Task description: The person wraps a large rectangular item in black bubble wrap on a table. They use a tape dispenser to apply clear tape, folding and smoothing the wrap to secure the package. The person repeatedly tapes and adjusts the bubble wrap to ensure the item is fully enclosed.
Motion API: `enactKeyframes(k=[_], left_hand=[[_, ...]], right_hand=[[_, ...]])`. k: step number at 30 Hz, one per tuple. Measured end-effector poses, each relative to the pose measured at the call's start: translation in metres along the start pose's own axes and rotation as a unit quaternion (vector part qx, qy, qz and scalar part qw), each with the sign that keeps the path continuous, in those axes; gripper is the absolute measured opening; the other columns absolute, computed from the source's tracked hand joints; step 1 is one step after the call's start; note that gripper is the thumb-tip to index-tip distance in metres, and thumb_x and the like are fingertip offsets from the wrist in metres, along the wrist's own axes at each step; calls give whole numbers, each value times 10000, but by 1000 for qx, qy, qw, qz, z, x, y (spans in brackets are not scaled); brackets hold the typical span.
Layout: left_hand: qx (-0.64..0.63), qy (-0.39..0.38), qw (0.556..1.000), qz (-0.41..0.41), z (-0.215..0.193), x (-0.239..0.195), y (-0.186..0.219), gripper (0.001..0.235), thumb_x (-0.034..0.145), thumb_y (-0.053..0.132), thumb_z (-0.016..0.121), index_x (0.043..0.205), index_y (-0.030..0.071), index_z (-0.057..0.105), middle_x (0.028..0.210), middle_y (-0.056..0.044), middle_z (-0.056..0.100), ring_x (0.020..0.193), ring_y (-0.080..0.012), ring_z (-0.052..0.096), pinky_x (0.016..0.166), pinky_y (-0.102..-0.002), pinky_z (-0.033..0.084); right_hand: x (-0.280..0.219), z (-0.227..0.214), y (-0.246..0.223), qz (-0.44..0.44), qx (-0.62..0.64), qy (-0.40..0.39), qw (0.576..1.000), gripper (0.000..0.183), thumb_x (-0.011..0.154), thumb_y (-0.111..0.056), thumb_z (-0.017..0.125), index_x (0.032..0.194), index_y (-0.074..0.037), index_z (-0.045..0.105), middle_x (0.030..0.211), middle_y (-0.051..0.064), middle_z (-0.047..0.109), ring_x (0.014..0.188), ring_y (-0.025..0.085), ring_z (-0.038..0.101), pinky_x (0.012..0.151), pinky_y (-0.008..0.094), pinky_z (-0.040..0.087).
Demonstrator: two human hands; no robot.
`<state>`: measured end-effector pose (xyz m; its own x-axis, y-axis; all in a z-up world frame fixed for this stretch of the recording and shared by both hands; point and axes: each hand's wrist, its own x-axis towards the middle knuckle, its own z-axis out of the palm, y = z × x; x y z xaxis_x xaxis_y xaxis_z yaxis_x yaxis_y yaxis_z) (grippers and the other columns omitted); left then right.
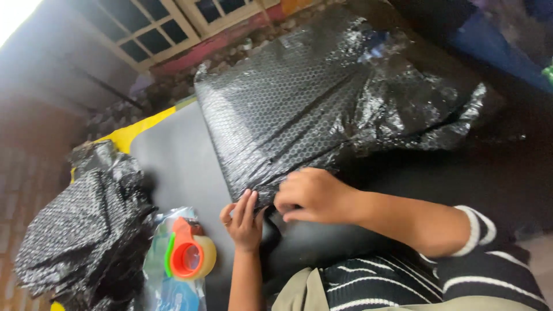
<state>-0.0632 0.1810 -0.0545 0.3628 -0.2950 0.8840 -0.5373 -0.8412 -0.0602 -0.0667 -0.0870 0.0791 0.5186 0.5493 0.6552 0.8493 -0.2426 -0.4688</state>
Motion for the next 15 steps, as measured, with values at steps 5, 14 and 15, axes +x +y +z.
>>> enactKeyframes(k=[5,14,15], left_hand=[[-19,-10,999,-28,2,-8,-1,389,936,399,724,1239,154,742,1241,-13,748,1048,-155,668,976,-311,458],[-53,9,998,-39,2,-3,-1,377,916,358,760,1237,160,745,1253,-4,746,1067,-163,628,979,-296,454],[-53,11,998,-39,2,-2,-2,377,916,358,760,1237,160,745,1253,-4,746,1067,-163,628,979,-296,454]], right_hand=[[20,79,79,20,-287,-67,955,405,619,-391,916,898,-225,675,793,-44,598,804,206,558,698,385,419],[8,77,24,-148,-328,170,917,121,942,-135,721,1060,-110,709,960,131,638,826,318,618,705,412,485],[7,81,27,-149,-329,169,917,121,942,-135,721,1060,-110,709,960,131,638,826,318,618,705,412,485]])
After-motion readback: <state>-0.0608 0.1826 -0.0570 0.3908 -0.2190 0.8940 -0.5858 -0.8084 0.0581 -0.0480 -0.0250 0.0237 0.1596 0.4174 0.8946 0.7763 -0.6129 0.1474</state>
